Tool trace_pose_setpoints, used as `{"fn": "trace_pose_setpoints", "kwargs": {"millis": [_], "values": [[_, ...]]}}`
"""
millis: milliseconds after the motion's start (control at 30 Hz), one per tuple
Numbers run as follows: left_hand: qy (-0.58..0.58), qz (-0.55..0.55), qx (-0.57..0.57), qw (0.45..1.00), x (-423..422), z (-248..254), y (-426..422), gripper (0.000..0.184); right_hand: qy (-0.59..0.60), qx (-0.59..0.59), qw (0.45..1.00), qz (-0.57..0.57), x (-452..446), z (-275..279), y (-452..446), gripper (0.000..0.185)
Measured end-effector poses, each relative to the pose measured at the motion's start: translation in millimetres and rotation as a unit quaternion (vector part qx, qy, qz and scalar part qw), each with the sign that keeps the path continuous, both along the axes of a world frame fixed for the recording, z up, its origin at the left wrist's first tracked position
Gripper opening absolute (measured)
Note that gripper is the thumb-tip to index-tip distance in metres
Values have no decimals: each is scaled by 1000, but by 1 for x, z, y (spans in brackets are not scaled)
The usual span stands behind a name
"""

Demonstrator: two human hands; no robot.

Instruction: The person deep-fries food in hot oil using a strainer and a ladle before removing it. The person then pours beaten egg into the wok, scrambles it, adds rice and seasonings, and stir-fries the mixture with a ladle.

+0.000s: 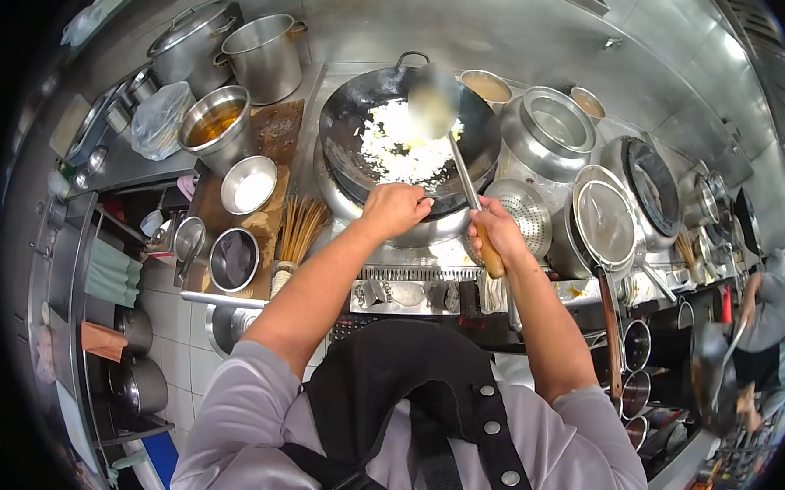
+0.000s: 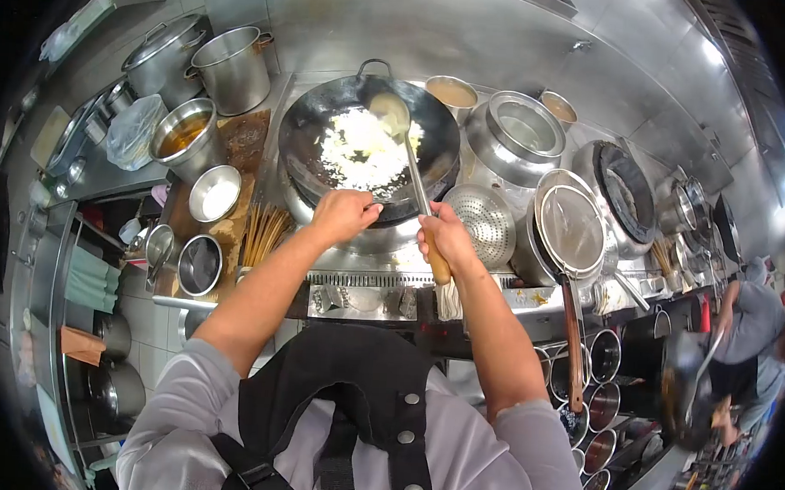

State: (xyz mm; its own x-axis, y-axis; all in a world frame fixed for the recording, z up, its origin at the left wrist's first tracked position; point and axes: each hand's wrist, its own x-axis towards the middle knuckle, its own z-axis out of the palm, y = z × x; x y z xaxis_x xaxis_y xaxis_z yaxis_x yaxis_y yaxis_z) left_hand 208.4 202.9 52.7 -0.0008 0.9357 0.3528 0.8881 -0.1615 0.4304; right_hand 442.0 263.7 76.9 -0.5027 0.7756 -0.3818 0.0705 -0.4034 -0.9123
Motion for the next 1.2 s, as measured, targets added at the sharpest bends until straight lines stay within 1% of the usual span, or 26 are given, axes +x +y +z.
{"fn": "trace_pose_setpoints", "kwargs": {"millis": [67, 100, 133, 200, 267, 300, 367, 400, 433, 467, 533, 567, 633, 667, 700, 733, 800, 833, 867, 900, 933, 1000, 1033, 1100, 1133, 1200], "values": [[2, -9, 13, 1000, -2, -2, 3, 42, -25, 24, 999, 17, 12, 7, -6, 48], [6, -2, -17, 1000, 0, 3, -3, 44, -133, 102, 984, 59, 26, 27, -22, 49], [10, 4, -47, 999, 2, 9, -12, 46, -239, 177, 950, 98, 42, 48, -40, 50], [23, -30, -22, 999, 6, 40, -40, 46, -316, 148, 927, 136, 83, 96, -78, 59], [6, -50, 18, 999, 1, 42, -45, 43, -316, 79, 935, 143, 110, 126, -99, 58], [4, -48, 10, 999, 2, 31, -47, 43, -331, 88, 928, 149, 108, 126, -104, 58], [0, -20, 92, 996, 5, 6, -34, 44, -362, 140, 910, 148, 94, 119, -103, 58], [4, -29, 92, 995, 7, -4, -38, 44, -376, 203, 890, 157, 82, 95, -88, 58], [25, -13, 63, 998, 13, -15, -48, 44, -340, 270, 892, 128, 73, 48, -74, 59], [41, 7, 38, 998, 21, -23, -58, 45, -305, 340, 884, 102, 65, 20, -60, 60], [70, -40, -38, 996, 28, -26, -108, 46, -273, 288, 914, 85, 49, 22, -63, 62], [72, -40, -36, 996, 25, -15, -120, 46, -259, 244, 930, 89, 54, 48, -74, 62], [41, -86, 27, 995, 18, 6, -134, 43, -231, 165, 954, 91, 85, 94, -99, 61], [39, -87, 22, 995, 14, 13, -124, 43, -231, 93, 965, 81, 101, 114, -112, 60], [30, -67, 30, 997, 9, 23, -102, 42, -207, 49, 975, 60, 115, 117, -121, 60], [22, -46, 40, 998, 6, 31, -83, 41, -198, 31, 976, 80, 122, 127, -124, 59], [-7, -39, 145, 989, 1, -1, -41, 41, -296, 67, 946, 119, 112, 127, -122, 58], [-14, -21, 153, 988, 0, -13, -34, 42, -293, 66, 947, 116, 99, 119, -118, 58], [-12, -25, 153, 988, 3, -15, -42, 42, -290, 104, 945, 110, 82, 99, -110, 58], [24, -15, 97, 995, 9, -18, -56, 43, -289, 144, 941, 105, 72, 72, -97, 58], [58, -4, 43, 997, 17, -21, -70, 43, -293, 340, 885, 122, 70, 20, -78, 59], [65, -55, 0, 996, 23, -23, -117, 44, -303, 216, 921, 114, 52, 44, -88, 62], [66, -56, 2, 996, 21, -9, -119, 44, -302, 217, 921, 112, 60, 60, -93, 62], [96, -59, -61, 992, 17, 19, -128, 45, -260, 126, 950, 117, 94, 92, -110, 68], [64, -73, 16, 995, 10, 32, -113, 44, -309, 161, 928, 132, 109, 106, -119, 69], [9, -69, 78, 995, 2, 31, -70, 43, -334, 151, 912, 185, 127, 123, -122, 66]]}}
